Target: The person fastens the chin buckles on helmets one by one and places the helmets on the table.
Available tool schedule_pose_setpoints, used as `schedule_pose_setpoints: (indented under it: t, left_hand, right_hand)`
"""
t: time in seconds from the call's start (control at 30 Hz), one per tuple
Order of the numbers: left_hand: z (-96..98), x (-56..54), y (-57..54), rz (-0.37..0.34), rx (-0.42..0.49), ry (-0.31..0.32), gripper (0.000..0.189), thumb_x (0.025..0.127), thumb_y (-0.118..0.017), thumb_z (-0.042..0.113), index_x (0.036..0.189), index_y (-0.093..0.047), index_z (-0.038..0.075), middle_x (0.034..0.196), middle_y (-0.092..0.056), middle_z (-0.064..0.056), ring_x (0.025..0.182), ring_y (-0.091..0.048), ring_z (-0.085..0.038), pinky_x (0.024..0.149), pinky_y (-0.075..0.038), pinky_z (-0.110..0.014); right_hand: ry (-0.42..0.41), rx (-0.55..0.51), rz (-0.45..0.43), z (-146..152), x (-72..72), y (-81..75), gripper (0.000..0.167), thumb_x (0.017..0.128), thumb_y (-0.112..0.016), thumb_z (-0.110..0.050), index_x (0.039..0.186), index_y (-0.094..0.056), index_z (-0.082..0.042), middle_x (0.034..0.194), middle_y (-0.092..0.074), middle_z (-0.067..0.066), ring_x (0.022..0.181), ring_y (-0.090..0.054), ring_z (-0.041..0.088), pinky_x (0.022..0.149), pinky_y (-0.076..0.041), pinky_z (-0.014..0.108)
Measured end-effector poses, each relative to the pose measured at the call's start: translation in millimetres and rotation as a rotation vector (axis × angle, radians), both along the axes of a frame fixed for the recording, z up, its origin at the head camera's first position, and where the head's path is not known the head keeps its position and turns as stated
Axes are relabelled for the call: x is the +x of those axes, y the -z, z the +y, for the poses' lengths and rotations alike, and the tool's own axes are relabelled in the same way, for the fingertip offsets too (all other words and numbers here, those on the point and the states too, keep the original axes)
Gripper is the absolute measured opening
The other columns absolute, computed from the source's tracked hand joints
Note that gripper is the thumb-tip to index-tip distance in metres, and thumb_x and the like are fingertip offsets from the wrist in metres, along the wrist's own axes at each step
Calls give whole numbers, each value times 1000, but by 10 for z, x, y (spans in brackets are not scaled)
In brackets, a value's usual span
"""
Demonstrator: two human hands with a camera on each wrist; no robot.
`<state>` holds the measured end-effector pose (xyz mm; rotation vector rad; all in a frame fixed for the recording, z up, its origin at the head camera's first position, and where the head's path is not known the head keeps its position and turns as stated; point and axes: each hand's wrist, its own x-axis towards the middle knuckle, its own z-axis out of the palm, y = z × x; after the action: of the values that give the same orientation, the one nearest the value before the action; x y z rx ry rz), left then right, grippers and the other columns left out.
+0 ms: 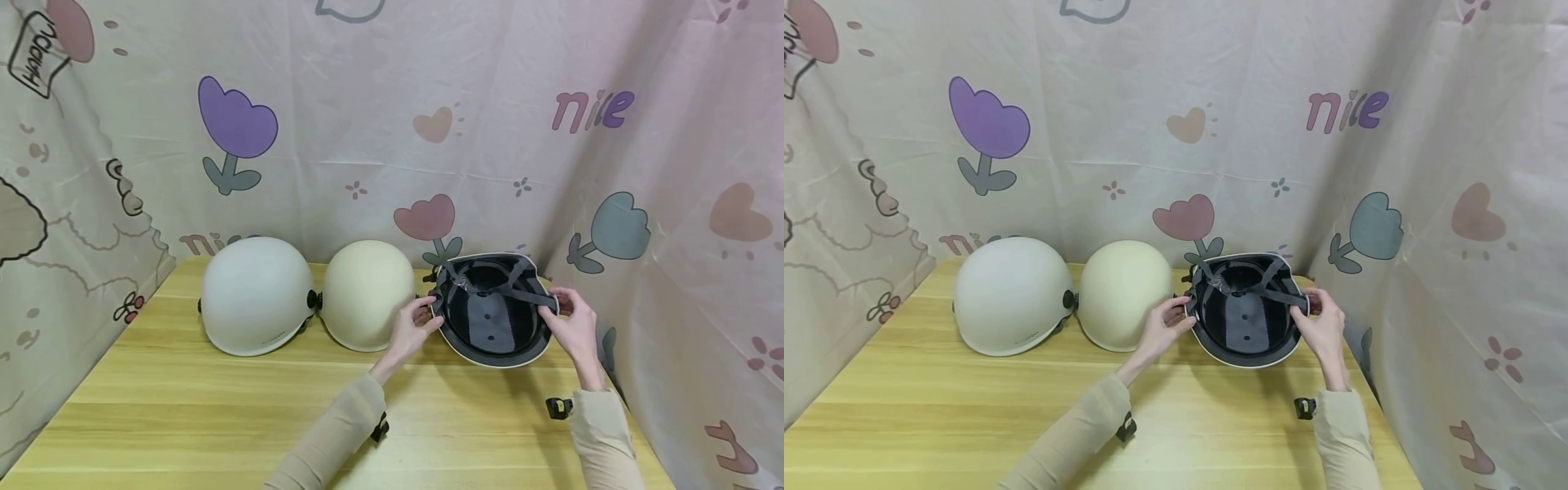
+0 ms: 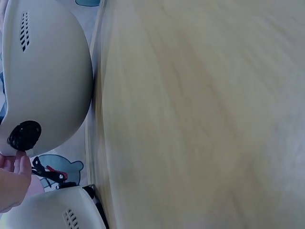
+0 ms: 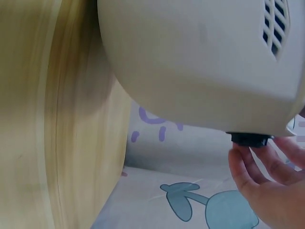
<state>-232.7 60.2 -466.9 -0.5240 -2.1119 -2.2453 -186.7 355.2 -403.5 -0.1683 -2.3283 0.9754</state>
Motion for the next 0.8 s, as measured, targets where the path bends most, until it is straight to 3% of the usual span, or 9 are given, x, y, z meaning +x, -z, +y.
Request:
schedule_pose_setpoints:
  t: [0.17, 0.47, 0.63, 0.8]
  left_hand:
    - [-41, -13, -23, -12, -18, 11, 45, 90, -73, 3, 133, -60, -3, 134, -62, -26, 124, -60, -41, 114, -47, -47]
    - [-70, -6, -42, 14, -25, -7, 45, 91, -70, 2, 134, -59, -3, 139, -59, -24, 126, -59, -42, 114, -46, -50]
    - [-67, 6, -101, 23, -24, -16, 43, 94, -65, -3, 135, -56, -10, 140, -56, -31, 128, -55, -49, 114, -42, -58]
    - [-71, 9, -120, 24, -21, -12, 41, 95, -63, -3, 134, -55, -12, 137, -57, -33, 127, -54, -50, 114, -42, -60]
  right_hand:
    - [-36, 32, -67, 50, 18, -1, 34, 88, -73, -12, 117, -65, 4, 103, -69, 26, 75, -46, -19, 72, -39, -4]
    - [-131, 54, -106, 123, 50, 13, 40, 87, -78, -18, 118, -64, 3, 105, -68, 21, 79, -50, -18, 74, -42, -1]
    - [-184, 18, -120, 182, 60, 68, 38, 90, -77, -22, 119, -66, 0, 104, -64, -6, 83, -54, -15, 75, -45, 2]
    - [-243, -44, -103, 271, 54, 145, 30, 96, -69, -17, 117, -66, 5, 100, -56, -30, 85, -57, -18, 74, -47, 2]
